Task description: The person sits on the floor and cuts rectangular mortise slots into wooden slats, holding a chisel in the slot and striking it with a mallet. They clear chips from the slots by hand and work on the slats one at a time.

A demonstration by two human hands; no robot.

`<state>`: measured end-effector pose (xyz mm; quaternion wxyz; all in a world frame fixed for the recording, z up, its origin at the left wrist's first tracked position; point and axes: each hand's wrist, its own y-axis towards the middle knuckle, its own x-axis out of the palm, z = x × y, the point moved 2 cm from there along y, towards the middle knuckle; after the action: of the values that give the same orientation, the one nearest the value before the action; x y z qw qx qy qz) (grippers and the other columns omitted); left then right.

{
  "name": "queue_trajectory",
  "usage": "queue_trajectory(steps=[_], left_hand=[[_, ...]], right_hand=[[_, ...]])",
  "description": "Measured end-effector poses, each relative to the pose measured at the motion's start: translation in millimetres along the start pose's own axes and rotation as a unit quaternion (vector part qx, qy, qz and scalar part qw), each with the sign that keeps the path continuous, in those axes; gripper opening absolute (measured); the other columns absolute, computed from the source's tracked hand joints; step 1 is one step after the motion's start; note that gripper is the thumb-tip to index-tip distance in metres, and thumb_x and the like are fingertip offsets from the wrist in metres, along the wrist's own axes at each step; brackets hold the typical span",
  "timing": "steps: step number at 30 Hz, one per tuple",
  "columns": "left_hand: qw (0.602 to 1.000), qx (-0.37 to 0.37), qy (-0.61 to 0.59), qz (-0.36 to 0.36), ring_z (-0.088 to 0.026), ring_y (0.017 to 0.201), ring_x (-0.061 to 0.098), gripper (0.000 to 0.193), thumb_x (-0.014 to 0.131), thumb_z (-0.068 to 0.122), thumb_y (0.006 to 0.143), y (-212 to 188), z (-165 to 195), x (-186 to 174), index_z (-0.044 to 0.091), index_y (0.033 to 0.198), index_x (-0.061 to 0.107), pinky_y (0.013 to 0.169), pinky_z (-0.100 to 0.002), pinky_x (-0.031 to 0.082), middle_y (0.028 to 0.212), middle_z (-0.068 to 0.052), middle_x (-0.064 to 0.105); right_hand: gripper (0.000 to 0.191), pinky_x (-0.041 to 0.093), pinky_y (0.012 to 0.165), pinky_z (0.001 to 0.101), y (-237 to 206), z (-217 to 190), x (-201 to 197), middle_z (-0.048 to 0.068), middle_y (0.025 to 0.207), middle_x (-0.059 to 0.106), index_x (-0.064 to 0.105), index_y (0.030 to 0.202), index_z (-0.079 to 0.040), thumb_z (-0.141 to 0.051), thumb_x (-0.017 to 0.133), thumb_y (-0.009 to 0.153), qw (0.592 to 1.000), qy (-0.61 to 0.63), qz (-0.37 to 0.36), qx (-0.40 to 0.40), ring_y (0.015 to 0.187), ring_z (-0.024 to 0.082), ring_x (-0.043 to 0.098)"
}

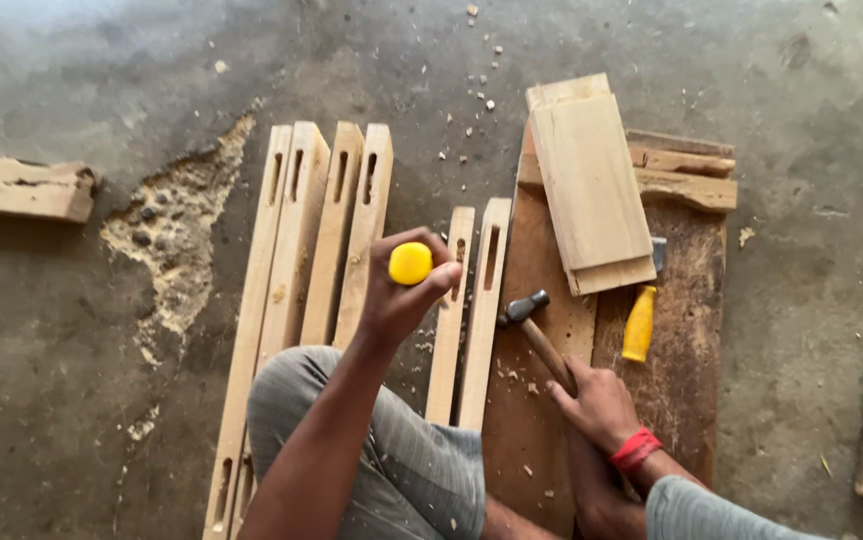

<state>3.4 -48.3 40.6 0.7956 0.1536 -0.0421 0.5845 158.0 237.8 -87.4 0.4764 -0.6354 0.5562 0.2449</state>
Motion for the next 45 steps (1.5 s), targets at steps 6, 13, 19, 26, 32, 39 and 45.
queue_trajectory(steps=[6,13,19,26,32,39,45], left_hand=[[0.998,0.007,0.06,-0.034,-0.005,0.063,0.06,0.013,0.068,0.006,0.086,12,-19,19,0.004,0.076,0.061,0.056,-0.022,0.049,0.068,0.001,0.064],[0.995,0.011,0.085,-0.052,-0.004,0.064,0.057,0.011,0.068,0.003,0.083,15,-27,24,0.002,0.075,0.061,0.057,-0.023,0.048,0.069,0.0,0.063],[0.994,0.025,0.089,-0.053,-0.004,0.064,0.059,0.01,0.067,0.004,0.083,14,-28,26,0.003,0.075,0.061,0.058,-0.023,0.049,0.069,0.001,0.064],[0.989,0.039,0.123,-0.075,-0.003,0.061,0.058,0.011,0.068,0.006,0.081,18,-26,38,0.003,0.074,0.06,0.054,-0.023,0.048,0.065,0.002,0.061],[0.984,0.04,0.145,-0.097,-0.004,0.059,0.051,0.015,0.068,0.006,0.078,25,-30,38,0.004,0.07,0.055,0.052,-0.025,0.042,0.063,0.002,0.056],[0.988,0.034,0.12,-0.095,-0.005,0.061,0.047,0.016,0.065,0.006,0.077,25,-28,30,0.006,0.069,0.051,0.055,-0.026,0.041,0.065,0.003,0.052],[0.987,0.028,0.125,-0.098,-0.006,0.06,0.046,0.023,0.068,0.009,0.077,19,-37,32,0.008,0.068,0.047,0.053,-0.027,0.04,0.065,0.004,0.049]], right_hand=[[0.033,0.055,0.064,0.0528,-1,0,3,0.023,0.072,0.069,0.064,0.098,-0.008,-0.036,0.074,0.084,1.0,0.003,-0.003,0.001,0.072,0.043,0.07],[0.032,0.055,0.062,0.0523,-2,-2,0,0.023,0.071,0.068,0.065,0.099,-0.009,-0.035,0.074,0.083,1.0,0.015,0.005,-0.002,0.071,0.043,0.07],[0.032,0.056,0.062,0.0504,-1,-3,-1,0.021,0.069,0.068,0.064,0.098,-0.008,-0.035,0.074,0.084,1.0,0.016,-0.007,0.005,0.068,0.04,0.071],[0.033,0.056,0.064,0.0516,-1,4,3,0.022,0.072,0.069,0.065,0.099,-0.009,-0.035,0.075,0.082,1.0,0.022,-0.011,0.009,0.072,0.041,0.071],[0.022,0.054,0.058,0.0399,9,0,-14,0.01,0.069,0.071,0.069,0.089,-0.007,-0.028,0.074,0.086,0.995,0.069,-0.067,0.029,0.061,0.023,0.069],[0.007,0.047,0.04,0.0316,10,-33,-135,0.008,0.071,0.059,0.066,0.087,-0.005,-0.01,0.064,0.091,0.972,0.217,-0.096,0.005,0.051,0.015,0.053],[0.035,0.047,0.053,0.0219,-1,-90,-242,-0.001,0.074,0.059,0.063,0.083,-0.01,-0.026,0.055,0.113,0.708,0.62,0.019,-0.337,0.057,0.008,0.053]])
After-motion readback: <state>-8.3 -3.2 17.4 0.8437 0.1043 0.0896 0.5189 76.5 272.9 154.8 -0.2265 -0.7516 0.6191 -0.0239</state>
